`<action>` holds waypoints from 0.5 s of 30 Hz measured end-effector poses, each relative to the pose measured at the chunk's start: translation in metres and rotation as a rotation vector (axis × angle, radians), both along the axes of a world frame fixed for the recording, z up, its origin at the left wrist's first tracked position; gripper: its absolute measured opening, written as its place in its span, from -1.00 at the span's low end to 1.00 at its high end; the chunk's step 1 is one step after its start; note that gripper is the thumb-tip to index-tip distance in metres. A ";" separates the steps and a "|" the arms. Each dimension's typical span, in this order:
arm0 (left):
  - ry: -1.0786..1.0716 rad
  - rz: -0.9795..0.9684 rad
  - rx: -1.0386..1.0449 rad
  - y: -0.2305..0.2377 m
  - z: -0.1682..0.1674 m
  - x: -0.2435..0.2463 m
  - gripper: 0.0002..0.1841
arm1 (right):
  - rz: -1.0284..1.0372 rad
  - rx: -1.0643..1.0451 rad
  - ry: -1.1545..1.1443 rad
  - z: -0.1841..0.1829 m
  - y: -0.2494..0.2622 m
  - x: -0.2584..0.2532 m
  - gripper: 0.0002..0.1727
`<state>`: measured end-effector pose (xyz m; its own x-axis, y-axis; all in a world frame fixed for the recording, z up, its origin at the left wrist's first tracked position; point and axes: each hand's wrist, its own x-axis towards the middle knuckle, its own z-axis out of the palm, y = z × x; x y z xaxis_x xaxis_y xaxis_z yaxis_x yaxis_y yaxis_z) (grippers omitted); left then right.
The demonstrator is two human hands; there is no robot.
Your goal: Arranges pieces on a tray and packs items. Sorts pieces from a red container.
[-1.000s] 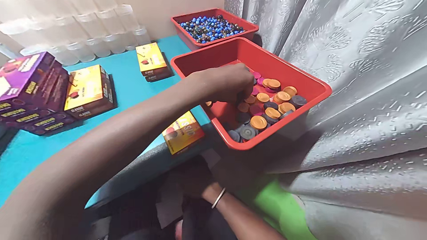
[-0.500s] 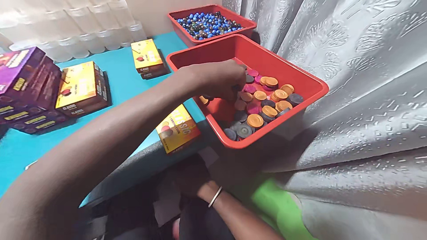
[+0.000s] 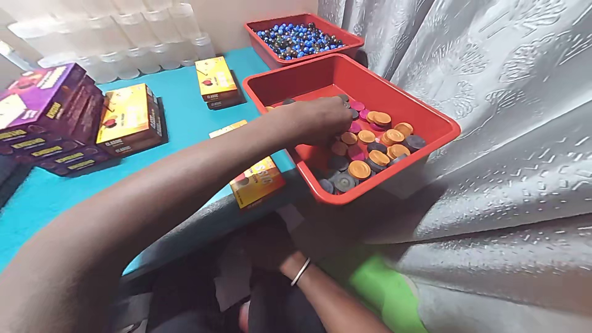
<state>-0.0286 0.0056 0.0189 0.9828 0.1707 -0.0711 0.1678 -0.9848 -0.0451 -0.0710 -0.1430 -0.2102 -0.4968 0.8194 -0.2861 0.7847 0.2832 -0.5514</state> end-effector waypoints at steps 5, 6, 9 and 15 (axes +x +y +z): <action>0.170 0.214 0.103 -0.025 0.033 -0.014 -0.87 | 0.006 -0.054 0.013 0.006 -0.001 -0.002 -0.48; 0.117 0.210 0.138 -0.019 0.029 -0.019 -0.93 | 0.002 -0.043 0.033 0.006 -0.003 -0.001 -0.49; 0.209 0.273 0.151 -0.005 0.022 -0.024 -0.94 | -0.022 0.003 0.078 0.007 -0.008 0.002 -0.52; 0.161 0.303 0.167 0.015 -0.008 -0.027 -0.93 | -0.018 0.004 0.051 0.013 -0.007 0.002 -0.55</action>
